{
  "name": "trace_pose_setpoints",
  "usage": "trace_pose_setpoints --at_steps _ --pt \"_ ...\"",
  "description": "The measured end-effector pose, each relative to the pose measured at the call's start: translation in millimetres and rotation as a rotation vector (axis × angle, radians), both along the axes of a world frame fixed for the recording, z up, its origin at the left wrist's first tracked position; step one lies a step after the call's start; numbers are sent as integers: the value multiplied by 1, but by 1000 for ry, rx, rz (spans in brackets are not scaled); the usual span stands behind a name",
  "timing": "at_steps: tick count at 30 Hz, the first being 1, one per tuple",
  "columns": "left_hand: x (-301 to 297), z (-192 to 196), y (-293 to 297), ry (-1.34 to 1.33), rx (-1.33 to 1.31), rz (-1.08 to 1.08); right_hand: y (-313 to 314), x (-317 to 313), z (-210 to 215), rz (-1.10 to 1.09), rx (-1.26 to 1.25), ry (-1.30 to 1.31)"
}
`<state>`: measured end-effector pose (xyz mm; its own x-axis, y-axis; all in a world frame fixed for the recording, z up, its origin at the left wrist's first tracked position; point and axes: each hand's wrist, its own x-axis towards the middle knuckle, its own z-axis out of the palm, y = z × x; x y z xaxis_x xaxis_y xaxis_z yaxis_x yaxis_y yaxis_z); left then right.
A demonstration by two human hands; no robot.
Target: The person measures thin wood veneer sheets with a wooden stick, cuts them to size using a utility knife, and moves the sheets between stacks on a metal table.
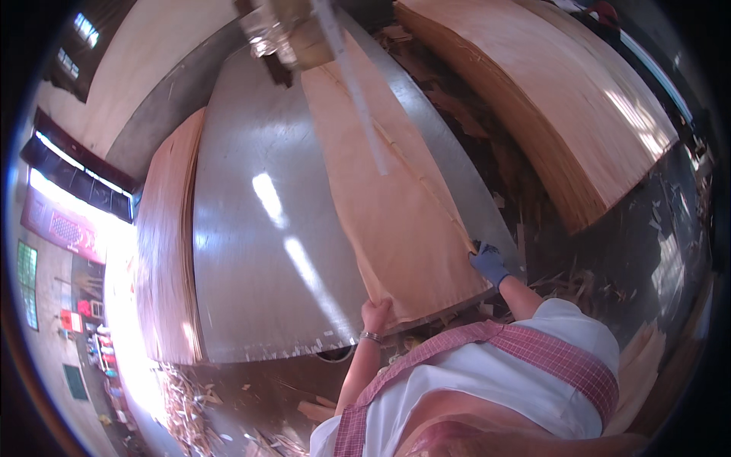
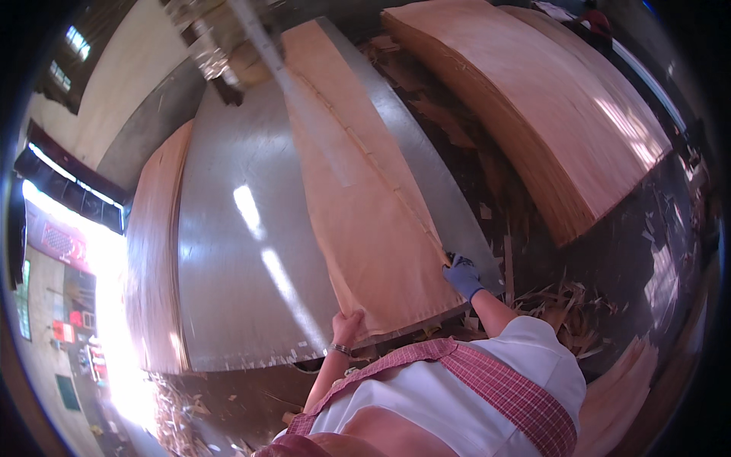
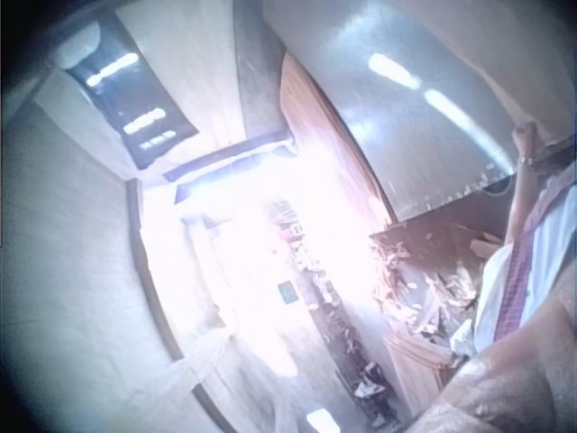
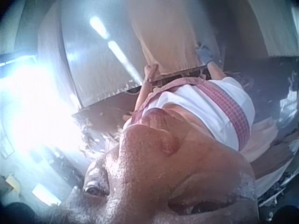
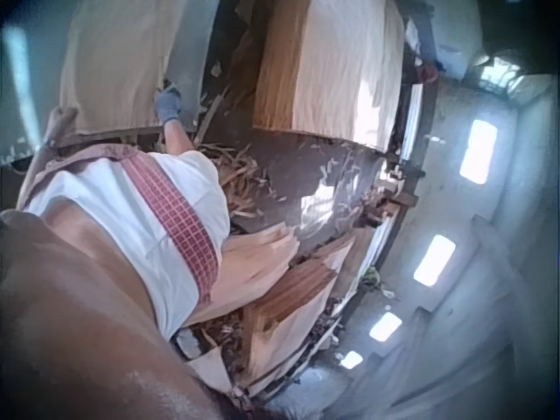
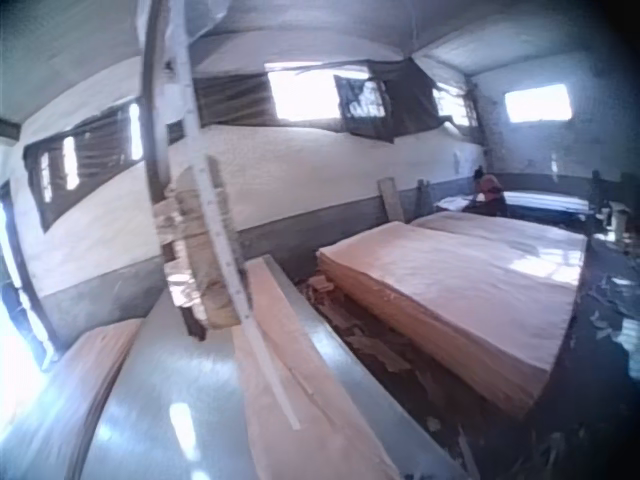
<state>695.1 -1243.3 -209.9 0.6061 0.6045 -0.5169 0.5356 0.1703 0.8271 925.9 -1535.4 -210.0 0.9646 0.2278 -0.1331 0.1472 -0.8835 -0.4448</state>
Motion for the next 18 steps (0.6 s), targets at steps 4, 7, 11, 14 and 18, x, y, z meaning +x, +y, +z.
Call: trace_pose_setpoints --at_steps 4,7,11,14,18 --pt "72 0 38 -16 81 -25 21 64 16 -38 -2 17" --pt "106 16 32 -33 19 -26 29 96 45 -50 -28 141" --pt "98 10 -17 4 -18 -50 -13 82 30 -78 -96 18" --pt "104 40 -39 145 2 -126 -42 73 34 -68 -102 51" --pt "103 25 -37 126 -45 -143 -48 84 26 -72 -145 73"
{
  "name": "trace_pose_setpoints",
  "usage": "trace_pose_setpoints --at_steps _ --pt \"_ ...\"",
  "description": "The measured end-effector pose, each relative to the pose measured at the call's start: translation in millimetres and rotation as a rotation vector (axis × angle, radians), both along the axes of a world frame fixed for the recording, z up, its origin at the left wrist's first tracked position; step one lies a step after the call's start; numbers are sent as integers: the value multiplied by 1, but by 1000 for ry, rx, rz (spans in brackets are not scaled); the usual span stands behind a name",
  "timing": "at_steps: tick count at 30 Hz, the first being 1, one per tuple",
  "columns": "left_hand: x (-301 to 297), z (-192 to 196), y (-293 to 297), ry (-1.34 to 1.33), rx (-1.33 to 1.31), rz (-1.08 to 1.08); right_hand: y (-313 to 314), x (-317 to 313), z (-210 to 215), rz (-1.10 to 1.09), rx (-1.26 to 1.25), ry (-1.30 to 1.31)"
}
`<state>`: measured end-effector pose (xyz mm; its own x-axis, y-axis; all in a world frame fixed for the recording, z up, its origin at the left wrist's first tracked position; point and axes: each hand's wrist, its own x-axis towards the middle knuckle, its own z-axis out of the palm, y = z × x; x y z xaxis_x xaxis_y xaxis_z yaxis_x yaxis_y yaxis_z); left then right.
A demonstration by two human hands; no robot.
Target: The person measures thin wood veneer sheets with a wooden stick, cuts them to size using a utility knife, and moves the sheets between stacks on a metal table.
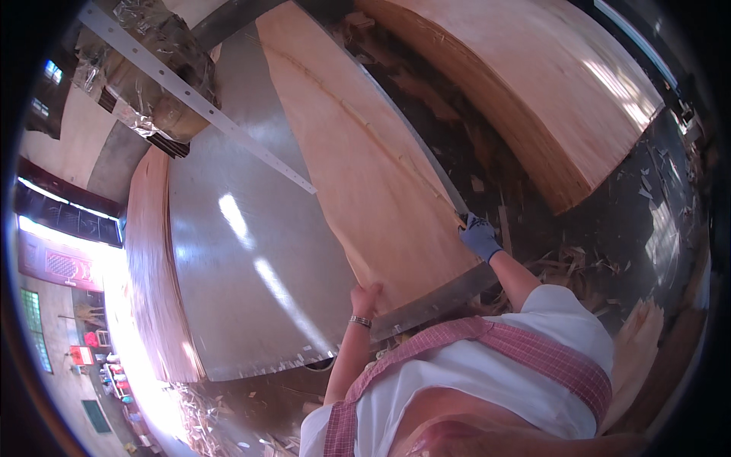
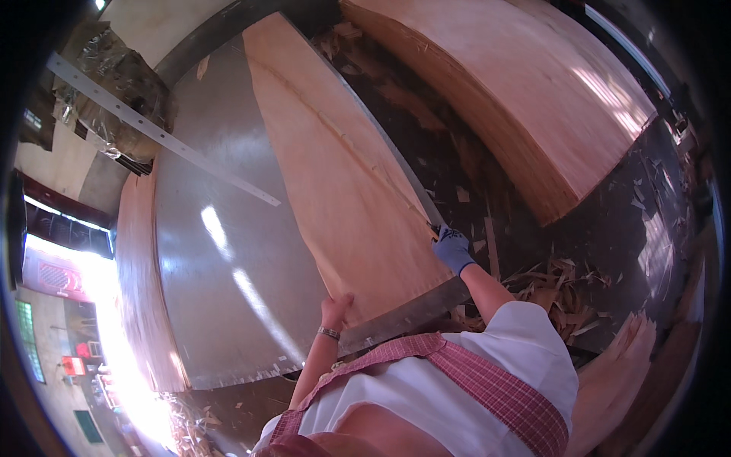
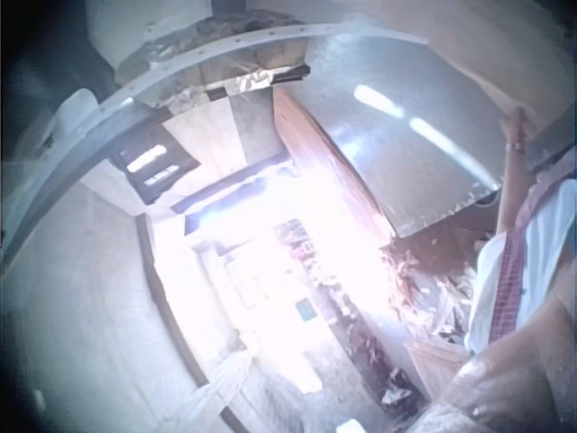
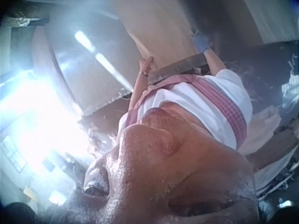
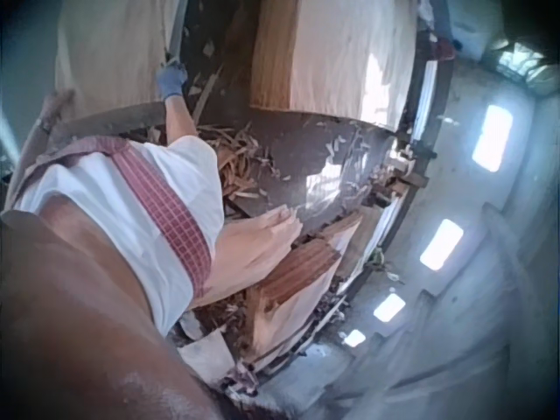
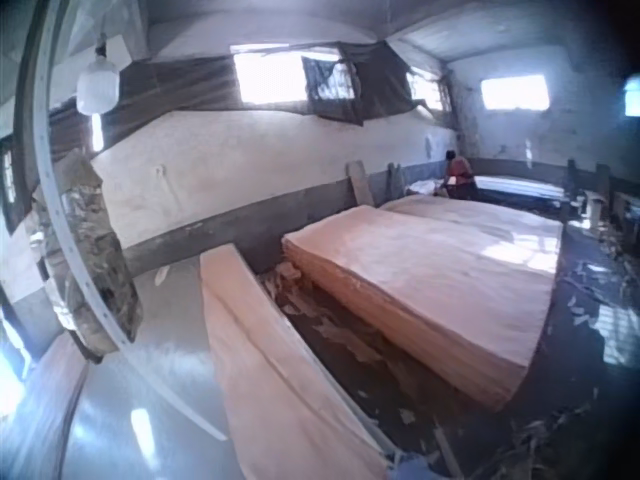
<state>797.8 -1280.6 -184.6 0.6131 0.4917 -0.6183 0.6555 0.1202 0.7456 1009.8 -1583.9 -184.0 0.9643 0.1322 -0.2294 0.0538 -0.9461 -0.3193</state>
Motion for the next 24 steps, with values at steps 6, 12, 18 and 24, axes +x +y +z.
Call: trace_pose_setpoints --at_steps 6,12,18,24 --pt "0 -1 -6 -43 45 13 -9 -12 -27 14 45 -188" --pt "4 -3 -8 -73 11 87 -16 10 -23 74 28 -194" --pt "-23 -5 -2 74 263 -32 -23 17 -11 90 -32 -21" --pt "-3 24 -6 354 587 -362 -25 19 -1 20 -33 11"
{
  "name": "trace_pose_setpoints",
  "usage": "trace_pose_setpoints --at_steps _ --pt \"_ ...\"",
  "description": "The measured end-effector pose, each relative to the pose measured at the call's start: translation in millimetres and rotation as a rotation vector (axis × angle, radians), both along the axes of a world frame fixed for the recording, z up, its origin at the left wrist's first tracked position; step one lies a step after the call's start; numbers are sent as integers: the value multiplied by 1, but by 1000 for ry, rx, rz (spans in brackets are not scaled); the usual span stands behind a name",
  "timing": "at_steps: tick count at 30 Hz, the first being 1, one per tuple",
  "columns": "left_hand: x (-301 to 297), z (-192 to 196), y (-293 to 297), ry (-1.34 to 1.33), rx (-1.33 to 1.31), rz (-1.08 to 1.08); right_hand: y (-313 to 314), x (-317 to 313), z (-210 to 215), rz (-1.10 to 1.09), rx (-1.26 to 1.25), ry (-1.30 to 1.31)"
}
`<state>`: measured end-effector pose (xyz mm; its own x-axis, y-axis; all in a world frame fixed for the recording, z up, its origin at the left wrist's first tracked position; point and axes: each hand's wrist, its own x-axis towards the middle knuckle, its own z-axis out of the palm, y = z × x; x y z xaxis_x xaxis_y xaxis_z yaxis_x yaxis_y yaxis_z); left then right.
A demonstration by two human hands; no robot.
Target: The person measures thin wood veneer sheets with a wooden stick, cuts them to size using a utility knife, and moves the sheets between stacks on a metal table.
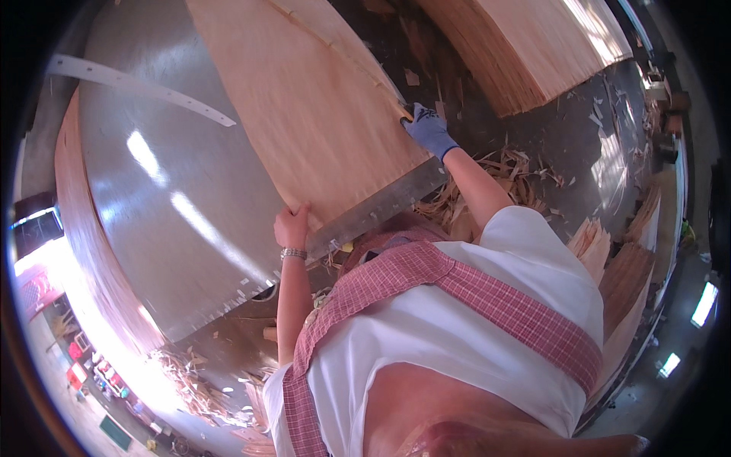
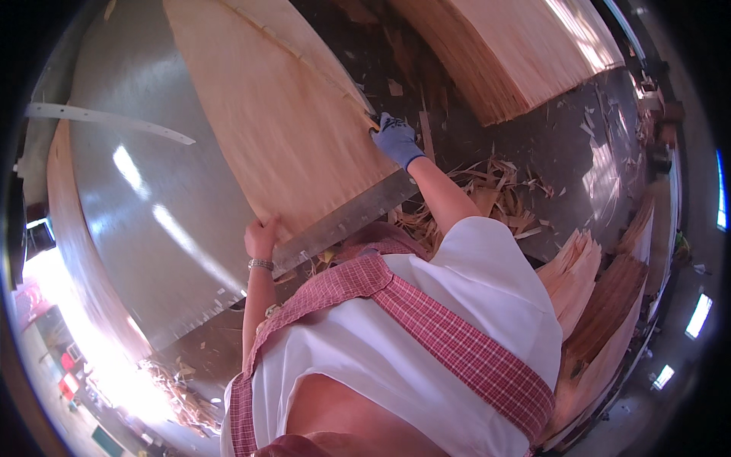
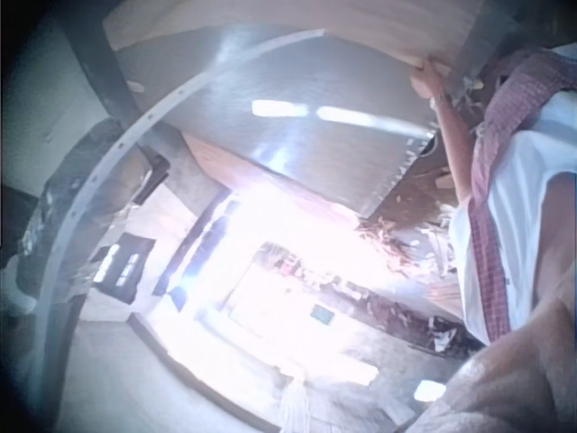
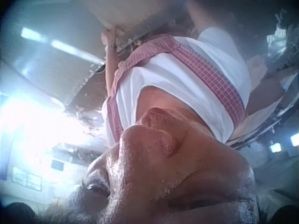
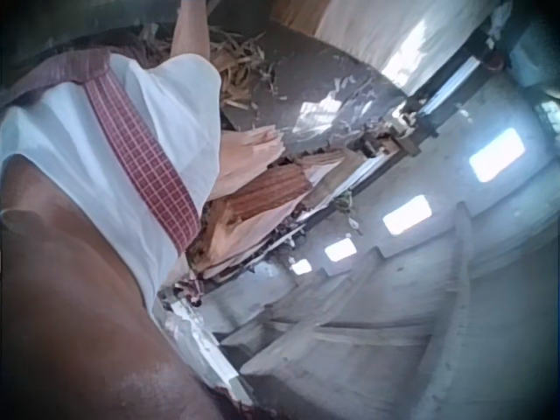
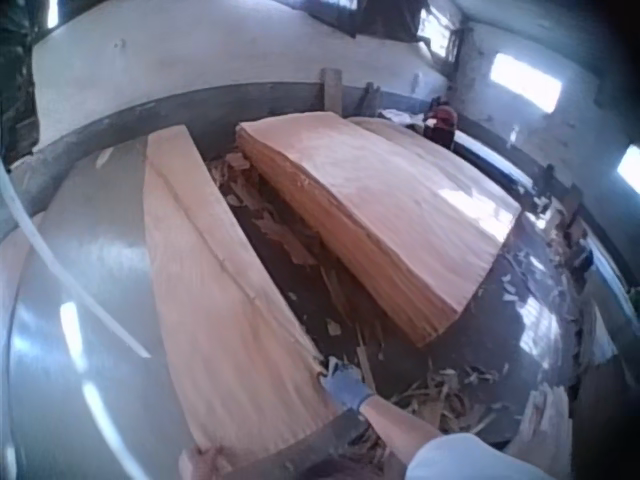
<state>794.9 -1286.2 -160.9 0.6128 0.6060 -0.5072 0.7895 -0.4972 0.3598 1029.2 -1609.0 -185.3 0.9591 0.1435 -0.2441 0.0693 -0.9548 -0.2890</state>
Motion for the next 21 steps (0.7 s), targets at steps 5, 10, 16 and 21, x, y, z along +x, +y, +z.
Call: trace_pose_setpoints --at_steps 5,10,16,21 --pt "-23 15 10 48 7 60 46 -19 46 108 180 -299" --pt "-89 25 12 -154 157 84 90 -77 66 56 72 -100" --pt "-264 33 33 -426 -18 386 204 -150 45 54 633 156" --pt "-456 -3 53 -449 -81 661 349 -269 74 232 757 337"
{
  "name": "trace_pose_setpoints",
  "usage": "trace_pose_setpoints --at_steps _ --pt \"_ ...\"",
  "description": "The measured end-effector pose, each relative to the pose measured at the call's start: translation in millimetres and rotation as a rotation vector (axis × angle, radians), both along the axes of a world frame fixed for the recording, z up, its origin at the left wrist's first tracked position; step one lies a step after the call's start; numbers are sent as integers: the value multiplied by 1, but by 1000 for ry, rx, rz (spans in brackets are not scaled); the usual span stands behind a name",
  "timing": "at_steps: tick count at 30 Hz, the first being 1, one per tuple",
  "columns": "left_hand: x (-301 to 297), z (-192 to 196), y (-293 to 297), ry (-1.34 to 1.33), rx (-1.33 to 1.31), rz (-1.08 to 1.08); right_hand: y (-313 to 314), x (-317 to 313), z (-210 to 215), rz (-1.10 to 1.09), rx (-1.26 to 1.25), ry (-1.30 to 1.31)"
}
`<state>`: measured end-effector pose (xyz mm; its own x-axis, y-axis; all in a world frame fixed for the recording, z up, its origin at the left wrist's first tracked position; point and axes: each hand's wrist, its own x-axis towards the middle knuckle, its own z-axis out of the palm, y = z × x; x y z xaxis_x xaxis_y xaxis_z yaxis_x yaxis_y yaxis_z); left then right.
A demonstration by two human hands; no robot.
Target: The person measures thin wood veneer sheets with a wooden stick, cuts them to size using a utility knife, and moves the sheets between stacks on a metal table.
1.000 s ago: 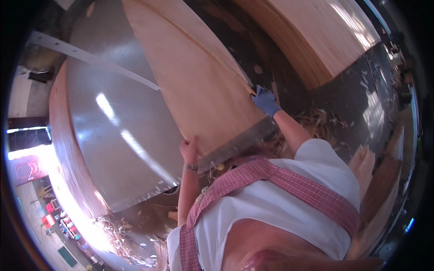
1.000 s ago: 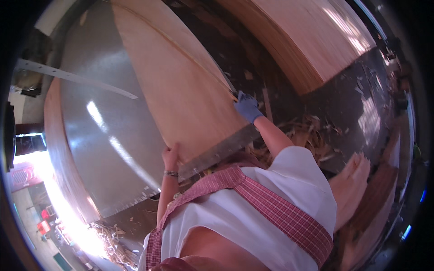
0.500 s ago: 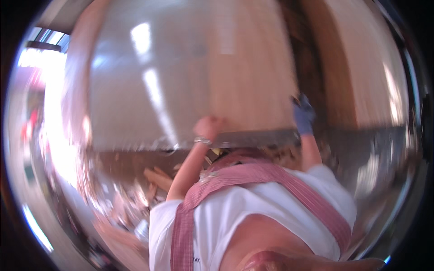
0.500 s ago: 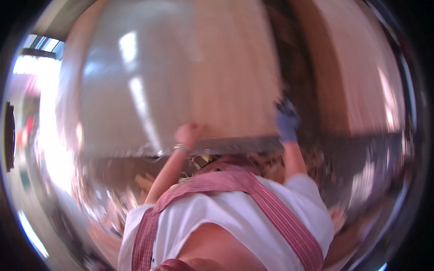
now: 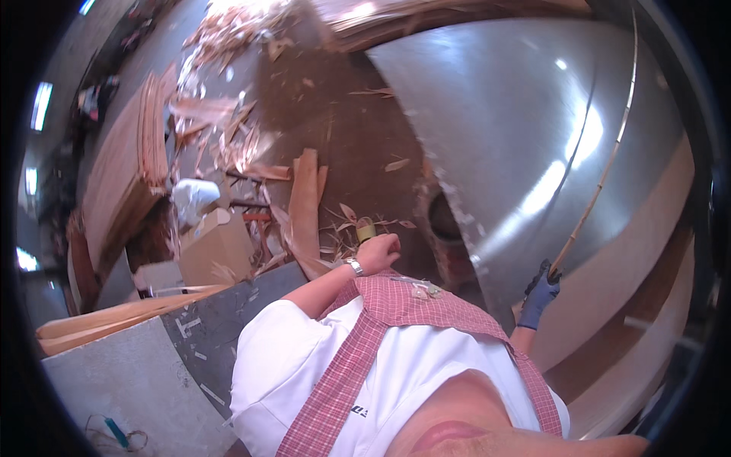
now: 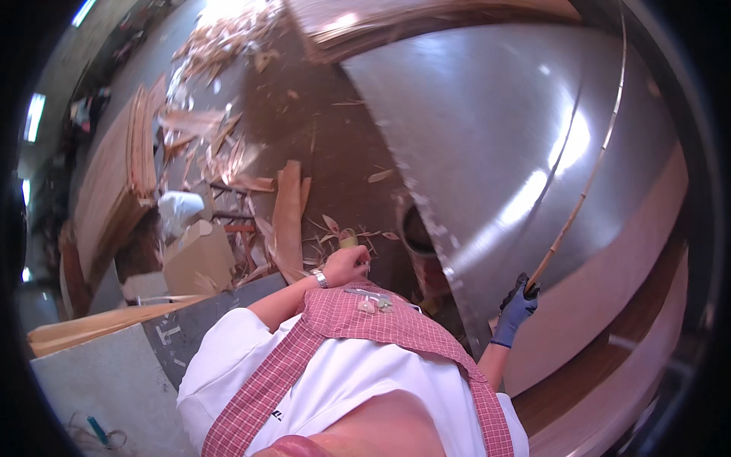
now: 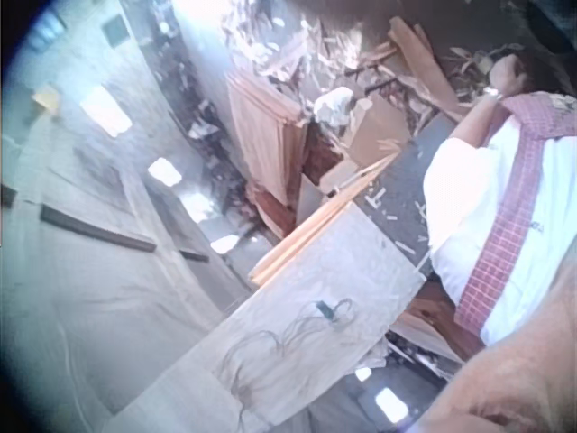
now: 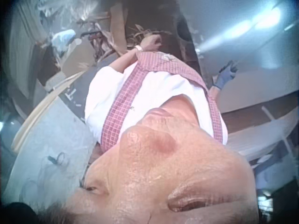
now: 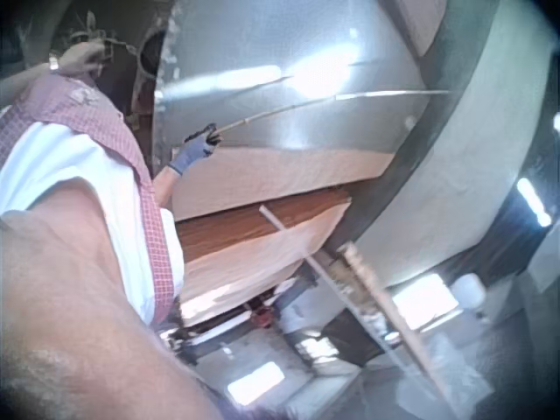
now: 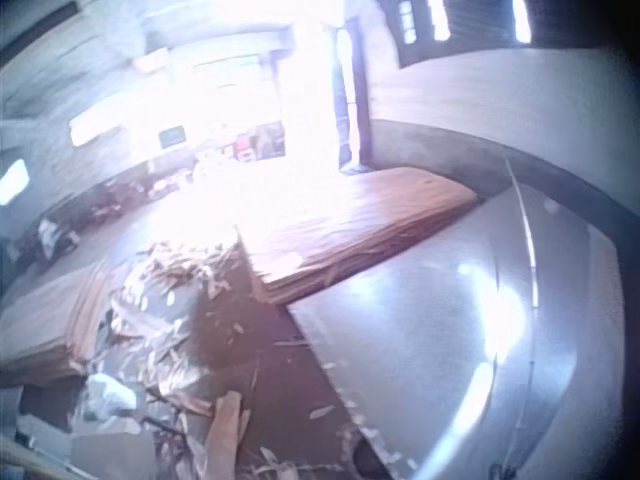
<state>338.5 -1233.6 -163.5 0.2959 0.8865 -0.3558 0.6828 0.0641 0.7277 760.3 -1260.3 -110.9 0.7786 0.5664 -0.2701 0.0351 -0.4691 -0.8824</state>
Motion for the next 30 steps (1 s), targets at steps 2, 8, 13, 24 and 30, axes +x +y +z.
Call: trace_pose_setpoints --at_steps 2,8,13,24,30 --pt "-67 -9 14 100 -4 134 60 -61 7 65 70 69" --pt "-198 53 113 -442 -21 405 225 -242 12 253 177 199" --pt "-254 241 228 -1228 245 -100 353 -323 -49 293 273 431" --pt "-363 364 450 -1749 453 -791 562 -577 -46 525 124 447" --pt "-375 382 583 -1791 67 -886 605 -612 -63 376 3 340"
